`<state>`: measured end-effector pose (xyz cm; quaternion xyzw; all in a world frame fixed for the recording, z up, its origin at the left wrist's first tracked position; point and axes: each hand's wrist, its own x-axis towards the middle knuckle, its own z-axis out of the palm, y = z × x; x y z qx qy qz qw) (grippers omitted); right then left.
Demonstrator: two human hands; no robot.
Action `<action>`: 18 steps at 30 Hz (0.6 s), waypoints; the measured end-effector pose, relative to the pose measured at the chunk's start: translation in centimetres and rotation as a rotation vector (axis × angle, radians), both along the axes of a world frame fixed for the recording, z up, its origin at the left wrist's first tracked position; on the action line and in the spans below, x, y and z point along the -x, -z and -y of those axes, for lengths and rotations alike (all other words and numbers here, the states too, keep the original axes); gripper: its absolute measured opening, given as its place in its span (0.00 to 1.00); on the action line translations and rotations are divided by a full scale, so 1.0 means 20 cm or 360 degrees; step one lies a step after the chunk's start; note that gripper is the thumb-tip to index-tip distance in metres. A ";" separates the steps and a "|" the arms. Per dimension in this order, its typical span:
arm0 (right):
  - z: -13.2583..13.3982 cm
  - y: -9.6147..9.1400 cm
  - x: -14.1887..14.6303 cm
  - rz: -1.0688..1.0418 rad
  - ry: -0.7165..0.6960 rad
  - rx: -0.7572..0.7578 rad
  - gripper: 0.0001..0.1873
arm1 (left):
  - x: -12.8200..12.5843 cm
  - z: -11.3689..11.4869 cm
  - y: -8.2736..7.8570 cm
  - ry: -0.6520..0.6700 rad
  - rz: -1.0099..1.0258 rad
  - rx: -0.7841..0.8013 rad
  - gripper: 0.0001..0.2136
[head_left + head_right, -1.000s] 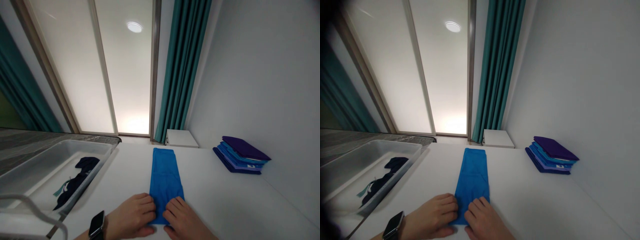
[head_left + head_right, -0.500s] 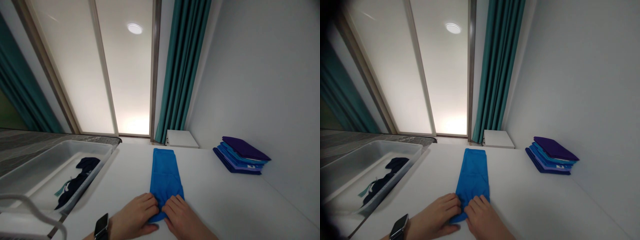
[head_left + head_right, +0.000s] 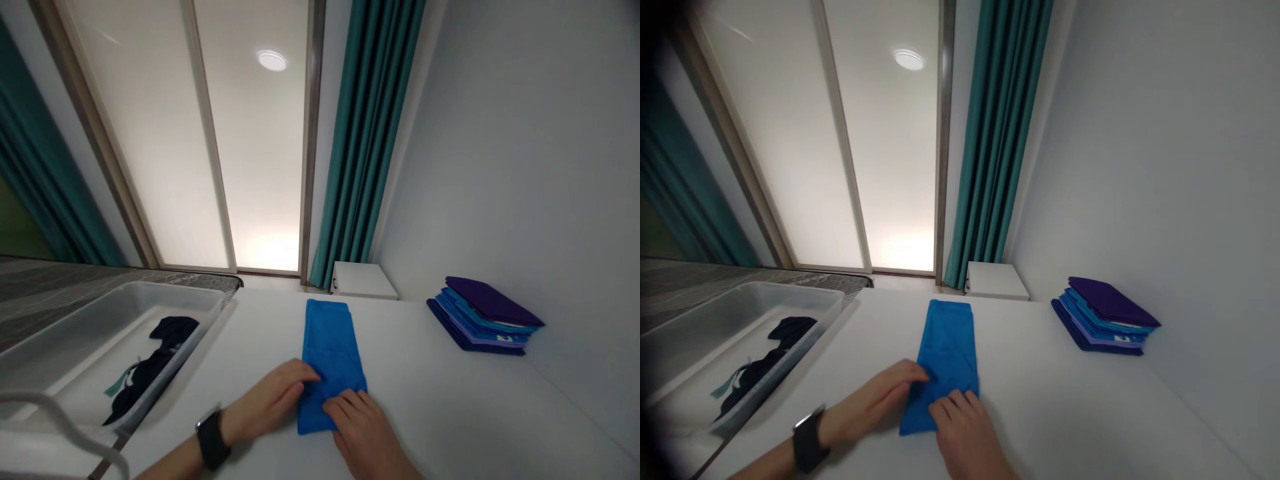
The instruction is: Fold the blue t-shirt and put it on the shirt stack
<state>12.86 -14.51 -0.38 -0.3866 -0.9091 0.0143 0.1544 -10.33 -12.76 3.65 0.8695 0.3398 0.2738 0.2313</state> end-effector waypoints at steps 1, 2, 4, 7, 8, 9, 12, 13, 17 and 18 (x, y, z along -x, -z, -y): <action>0.00 -0.03 0.00 0.0012 0.0018 0.0084 0.14 | 0.04 -0.04 0.01 -0.0053 0.0010 -0.0024 0.18; 0.00 -0.07 0.00 0.0025 0.0027 0.0170 0.14 | 0.07 -0.08 0.02 -0.0063 -0.0036 -0.0057 0.20; 0.00 -0.14 -0.01 0.0038 0.0023 0.0316 0.14 | 0.12 -0.13 0.05 -0.0007 -0.0190 -0.0112 0.26; 0.00 -0.21 -0.03 0.0018 -0.0024 0.0460 0.13 | 0.14 -0.14 0.08 0.0070 -0.0319 -0.0155 0.34; 0.00 -0.24 -0.04 0.0002 -0.0035 0.0496 0.13 | 0.13 -0.12 0.07 0.0080 -0.0340 -0.0148 0.36; 0.00 -0.26 -0.05 -0.0017 -0.0040 0.0534 0.13 | 0.12 -0.09 0.06 0.0081 -0.0356 -0.0129 0.36; -0.02 -0.38 -0.07 -0.0059 -0.0041 0.0666 0.12 | 0.09 -0.01 0.01 0.0055 -0.0375 -0.0030 0.36; -0.03 -0.43 -0.08 -0.0056 -0.0049 0.0711 0.12 | 0.08 0.01 -0.01 0.0036 -0.0372 0.0006 0.35; -0.13 -0.63 -0.06 -0.0048 -0.0123 0.0846 0.08 | 0.06 0.06 0.01 -0.0146 -0.0353 0.0123 0.26; -0.16 -0.67 -0.05 -0.0040 -0.0149 0.0884 0.09 | 0.05 0.06 0.03 -0.0210 -0.0346 0.0135 0.23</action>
